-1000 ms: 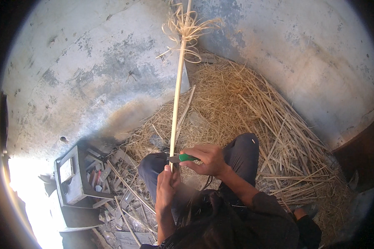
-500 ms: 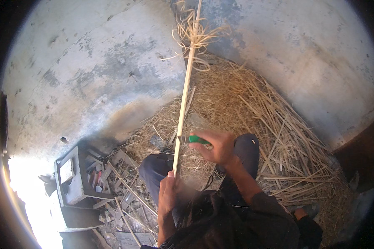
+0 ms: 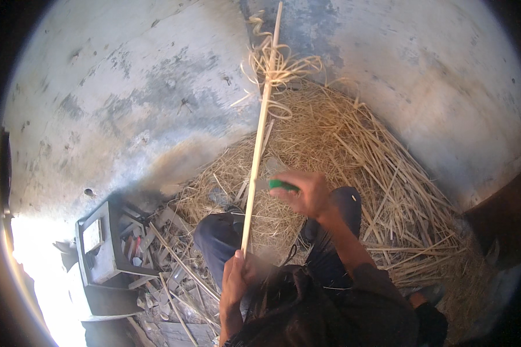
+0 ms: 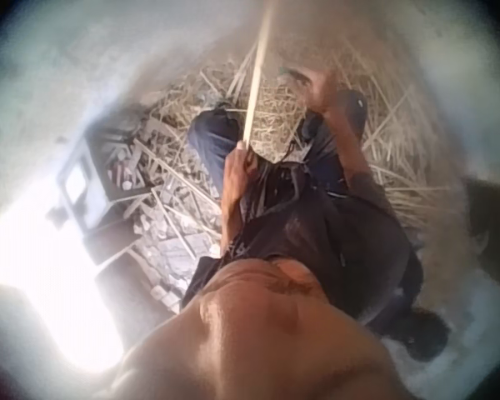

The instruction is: The person sits on a straw-covered floor and uses a green-handled knife to shave the surface of a long bamboo pole. They hold the pole vertically and repeatedly scrape the blade along its length to remove the outer layer, creating thin shavings that fall to the ground.

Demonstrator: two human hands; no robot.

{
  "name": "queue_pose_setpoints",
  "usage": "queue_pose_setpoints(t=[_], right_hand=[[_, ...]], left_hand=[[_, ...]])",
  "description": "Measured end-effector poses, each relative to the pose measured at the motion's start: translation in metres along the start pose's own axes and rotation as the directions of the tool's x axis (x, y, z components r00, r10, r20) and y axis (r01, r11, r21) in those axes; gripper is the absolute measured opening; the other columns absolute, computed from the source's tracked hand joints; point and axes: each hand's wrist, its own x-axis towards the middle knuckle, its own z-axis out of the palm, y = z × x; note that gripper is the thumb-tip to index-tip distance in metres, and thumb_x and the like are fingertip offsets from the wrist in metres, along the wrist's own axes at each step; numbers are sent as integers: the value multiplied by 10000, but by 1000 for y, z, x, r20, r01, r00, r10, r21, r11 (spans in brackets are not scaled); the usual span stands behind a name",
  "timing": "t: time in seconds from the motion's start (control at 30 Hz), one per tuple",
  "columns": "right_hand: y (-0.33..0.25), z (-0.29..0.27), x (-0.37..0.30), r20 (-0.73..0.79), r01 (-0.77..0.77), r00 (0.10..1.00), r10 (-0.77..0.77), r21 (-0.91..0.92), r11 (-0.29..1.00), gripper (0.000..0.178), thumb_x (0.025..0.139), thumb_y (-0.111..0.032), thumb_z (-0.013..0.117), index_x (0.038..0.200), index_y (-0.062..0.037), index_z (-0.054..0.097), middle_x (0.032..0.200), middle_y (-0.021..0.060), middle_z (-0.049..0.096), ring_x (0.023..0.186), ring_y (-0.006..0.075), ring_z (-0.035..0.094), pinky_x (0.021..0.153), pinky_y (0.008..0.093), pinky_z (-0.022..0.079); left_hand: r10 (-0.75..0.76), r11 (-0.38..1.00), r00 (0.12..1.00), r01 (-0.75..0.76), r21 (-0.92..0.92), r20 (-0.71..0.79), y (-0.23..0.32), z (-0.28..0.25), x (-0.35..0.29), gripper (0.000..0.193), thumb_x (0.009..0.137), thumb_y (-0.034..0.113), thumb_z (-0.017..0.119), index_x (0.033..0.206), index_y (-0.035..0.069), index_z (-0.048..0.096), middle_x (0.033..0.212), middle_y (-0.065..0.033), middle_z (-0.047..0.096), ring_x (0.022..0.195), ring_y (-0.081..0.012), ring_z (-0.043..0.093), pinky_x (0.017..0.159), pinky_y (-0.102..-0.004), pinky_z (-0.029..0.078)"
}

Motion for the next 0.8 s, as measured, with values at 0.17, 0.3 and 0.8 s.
queue_pose_setpoints(t=[0.17,0.3,0.8], right_hand=[[-33,26,-24,83,123,988,-127,52,991,327,902,-363,874,1049,-72,839,813,75,784,629,205,729,579,338,553],[-48,25,-26,115,127,986,-120,-57,990,340,880,-401,888,1029,-102,824,856,42,798,670,229,750,592,346,561],[-48,19,-16,53,209,978,-204,-114,971,348,841,-399,913,1013,-106,836,719,23,731,566,195,683,532,337,504]], left_hand=[[86,994,994,-81,73,-67,18,8,15,554,1183,519,378,865,94,538,724,56,422,624,-70,362,566,-283,282],[93,993,993,-87,85,-74,25,12,19,563,1182,528,369,866,94,541,723,53,422,629,-69,363,570,-283,277],[63,996,997,-60,63,-51,20,8,14,556,1175,549,369,878,103,517,740,54,406,631,-71,347,564,-283,261]])
